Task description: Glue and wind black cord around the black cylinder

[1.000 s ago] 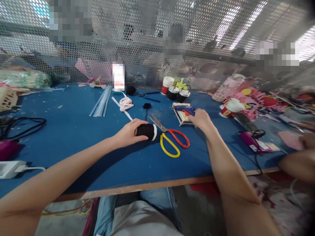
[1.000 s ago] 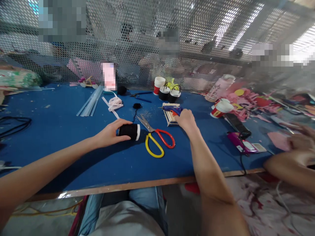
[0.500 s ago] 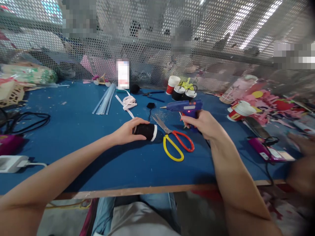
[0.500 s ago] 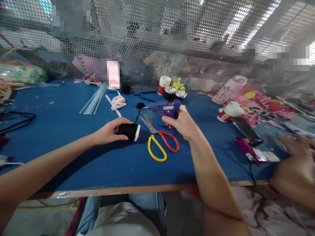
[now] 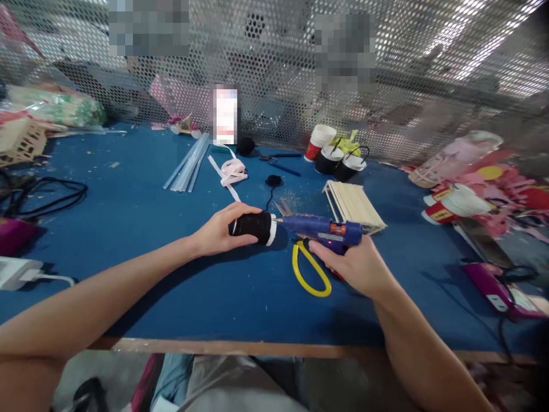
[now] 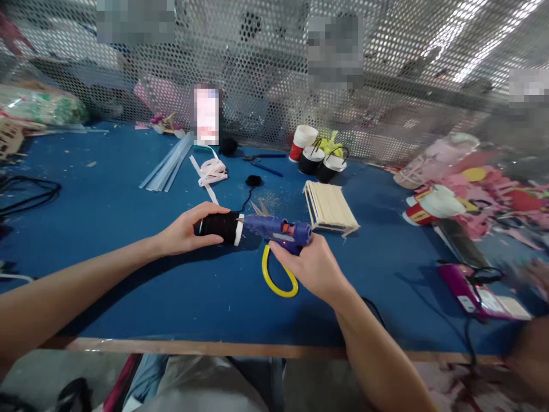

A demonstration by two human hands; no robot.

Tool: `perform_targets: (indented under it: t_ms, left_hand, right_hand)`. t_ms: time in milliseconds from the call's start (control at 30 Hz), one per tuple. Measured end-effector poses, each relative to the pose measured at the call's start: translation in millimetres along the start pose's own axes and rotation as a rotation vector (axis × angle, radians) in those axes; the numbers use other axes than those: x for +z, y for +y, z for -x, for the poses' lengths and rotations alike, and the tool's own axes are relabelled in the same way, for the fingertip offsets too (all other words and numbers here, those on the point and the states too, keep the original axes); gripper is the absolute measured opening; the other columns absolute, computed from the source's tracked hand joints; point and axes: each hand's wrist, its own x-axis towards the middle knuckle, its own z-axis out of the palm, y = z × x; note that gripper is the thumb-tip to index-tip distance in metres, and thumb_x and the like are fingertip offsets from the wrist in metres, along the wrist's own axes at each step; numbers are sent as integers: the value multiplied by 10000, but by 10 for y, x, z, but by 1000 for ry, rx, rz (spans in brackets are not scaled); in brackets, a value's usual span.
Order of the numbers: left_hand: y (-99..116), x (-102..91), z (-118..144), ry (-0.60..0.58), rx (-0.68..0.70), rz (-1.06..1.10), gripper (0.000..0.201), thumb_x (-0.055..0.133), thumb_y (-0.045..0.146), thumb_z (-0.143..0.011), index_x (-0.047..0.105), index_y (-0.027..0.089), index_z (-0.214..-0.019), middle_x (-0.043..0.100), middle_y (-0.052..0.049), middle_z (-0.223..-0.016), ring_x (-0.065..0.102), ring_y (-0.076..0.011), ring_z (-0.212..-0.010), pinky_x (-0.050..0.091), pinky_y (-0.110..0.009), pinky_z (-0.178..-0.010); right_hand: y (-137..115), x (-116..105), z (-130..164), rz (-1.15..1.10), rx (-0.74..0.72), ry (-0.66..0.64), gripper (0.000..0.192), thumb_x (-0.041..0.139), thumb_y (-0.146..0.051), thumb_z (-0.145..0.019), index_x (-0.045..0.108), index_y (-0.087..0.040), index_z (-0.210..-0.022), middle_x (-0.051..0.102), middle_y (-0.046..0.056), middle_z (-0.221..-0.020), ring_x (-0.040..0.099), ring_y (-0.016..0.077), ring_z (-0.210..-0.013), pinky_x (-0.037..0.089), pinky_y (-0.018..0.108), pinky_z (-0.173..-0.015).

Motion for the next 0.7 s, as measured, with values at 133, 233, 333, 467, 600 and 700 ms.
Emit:
perform_targets:
  t_ms: [133, 233, 333, 467, 600, 700]
  left_hand:
    - [4, -16, 5, 10, -27, -26, 480, 645, 357, -770, 492, 193, -1195, 556, -84, -1130, 526, -209, -1052, 435, -349, -915]
    - [3, -17, 6, 11, -36, -36, 476, 640, 362, -773, 492, 193, -1192, 558, -82, -1128, 530, -207, -1049, 437, -346, -912]
    - [5, -12, 4, 12, -36, -38, 469, 632, 368, -777, 491, 196, -1189, 558, -83, -1128, 532, -209, -1050, 440, -354, -913]
    - [2, -11, 2, 10, -38, -47, 476, 629, 379, -776, 491, 191, -1192, 555, -83, -1129, 534, -208, -1051, 443, -352, -918]
    - [-4, -10, 0, 11, -35, -56, 483, 630, 384, -773, 489, 193, -1193, 554, -80, -1133, 533, -210, -1055, 443, -357, -921]
    - [4, -10, -3, 11, -28, -60, 470, 629, 369, -777, 491, 190, -1190, 558, -78, -1123, 534, -205, -1048, 443, -354, -919]
  right_hand:
    - [41, 30, 42, 23, -56, 41, 179, 656, -371, -704, 600, -208, -755, 644, 17, -651, 597, 191, -614, 484, 281, -520]
    - [80, 47, 51, 45, -79, 26, 186, 647, -377, -719, 600, -215, -796, 663, 23, -715, 607, 191, -640, 485, 272, -530]
    - [95, 59, 59, 83, -94, 30, 188, 636, -380, -731, 600, -207, -793, 654, 16, -714, 593, 175, -626, 478, 266, -542]
    - [72, 52, 85, 153, -114, -5, 171, 617, -367, -751, 614, -211, -821, 627, -7, -675, 545, 141, -573, 447, 250, -525]
    - [43, 32, 105, 202, -138, -28, 133, 605, -341, -762, 608, -217, -811, 609, -19, -649, 526, 125, -546, 426, 233, -503]
    - [32, 27, 100, 232, -169, 20, 109, 618, -318, -749, 596, -218, -787, 597, -26, -636, 511, 114, -530, 417, 225, -496]
